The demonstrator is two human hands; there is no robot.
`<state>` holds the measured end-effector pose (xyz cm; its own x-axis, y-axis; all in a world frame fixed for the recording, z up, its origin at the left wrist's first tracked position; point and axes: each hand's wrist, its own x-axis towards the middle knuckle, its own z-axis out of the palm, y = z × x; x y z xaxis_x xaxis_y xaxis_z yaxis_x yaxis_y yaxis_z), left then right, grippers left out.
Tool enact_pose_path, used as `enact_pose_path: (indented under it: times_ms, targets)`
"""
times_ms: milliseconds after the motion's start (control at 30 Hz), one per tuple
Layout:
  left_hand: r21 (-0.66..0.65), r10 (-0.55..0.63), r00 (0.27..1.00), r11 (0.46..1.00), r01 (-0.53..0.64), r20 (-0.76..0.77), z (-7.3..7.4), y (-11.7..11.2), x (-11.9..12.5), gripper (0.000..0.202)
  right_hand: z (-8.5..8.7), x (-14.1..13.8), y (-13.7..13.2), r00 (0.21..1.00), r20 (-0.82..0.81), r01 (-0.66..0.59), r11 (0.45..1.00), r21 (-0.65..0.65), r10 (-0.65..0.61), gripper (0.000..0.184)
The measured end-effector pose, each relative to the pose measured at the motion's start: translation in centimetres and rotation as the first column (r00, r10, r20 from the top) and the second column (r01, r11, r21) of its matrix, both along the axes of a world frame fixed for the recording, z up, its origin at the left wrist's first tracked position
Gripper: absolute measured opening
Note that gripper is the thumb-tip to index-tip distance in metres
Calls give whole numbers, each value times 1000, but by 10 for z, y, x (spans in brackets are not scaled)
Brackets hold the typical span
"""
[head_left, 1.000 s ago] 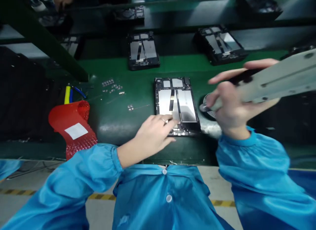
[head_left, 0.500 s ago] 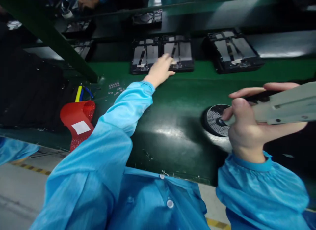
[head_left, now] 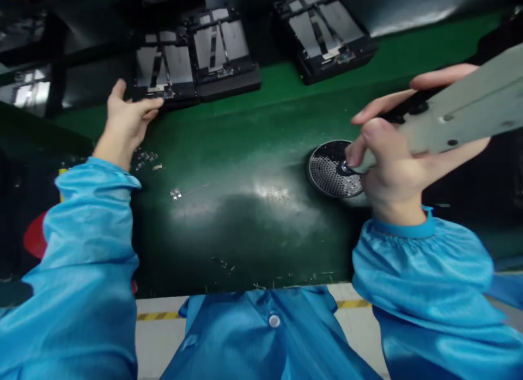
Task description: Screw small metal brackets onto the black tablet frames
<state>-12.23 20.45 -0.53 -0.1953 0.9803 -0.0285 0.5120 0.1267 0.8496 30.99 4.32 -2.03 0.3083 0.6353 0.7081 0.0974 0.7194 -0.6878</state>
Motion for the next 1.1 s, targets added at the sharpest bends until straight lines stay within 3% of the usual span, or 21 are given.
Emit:
enact_pose_path:
  times_ms: [100,200,267,333,433,500,567,633,700,767,833,867,933,967,1033,1100]
  targets:
    - [-106,4,951,994,31,310,10,18,-11,94,-4,-1,3,999,-12,32,999,2,-32,59]
    - [-112,-3,965,993,34,263,31,16,-25,81,-5,-3,1,996,-1,92,992,-85,-92,69]
    - [-94,31,970,996,-9,241,47,-4,-22,66,-4,-4,-1,998,1,68,988,-140,-69,66]
    - [-79,62,955,996,-41,291,60,-39,-6,51,-3,-6,-1,1000,-12,27,988,-154,-29,59]
    - [-83,67,921,996,-39,383,66,-115,39,34,-5,-9,1,999,-12,29,998,-61,-30,56]
    - [-172,87,896,985,-12,436,59,-169,74,25,-8,-11,3,999,-4,41,999,7,-41,59]
    - [-291,123,875,956,21,468,46,-218,105,19,-10,-14,4,999,9,44,999,-7,-44,61]
    - [-380,105,853,918,115,511,30,-255,124,32,-11,-16,3,999,15,42,998,-40,-41,63]
    - [-414,20,846,878,241,533,17,-276,130,46,-12,-17,3,999,24,38,997,-73,-36,63]
    - [-404,-153,888,847,344,435,12,-282,123,46,-13,-17,3,999,31,36,996,-77,-34,63]
    - [-356,-376,919,849,392,114,15,-273,107,40,-15,-17,4,1000,21,19,998,-58,-18,59]
    - [-318,-443,891,863,393,-100,18,-265,97,41,-15,-17,4,1000,7,7,999,-42,-7,57]
    - [-234,-436,777,900,368,-455,25,-245,74,44,-15,-16,4,1000,-15,-16,1000,-8,16,53]
    - [-206,-398,730,917,343,-556,28,-235,63,47,-14,-16,3,1000,-14,-25,1000,2,25,51]
    - [-202,-348,695,937,286,-629,31,-215,44,51,-13,-15,0,999,10,-31,999,-4,31,47]
    - [-234,-343,710,939,251,-616,31,-200,31,46,-11,-14,-2,998,56,-25,998,-51,28,46]
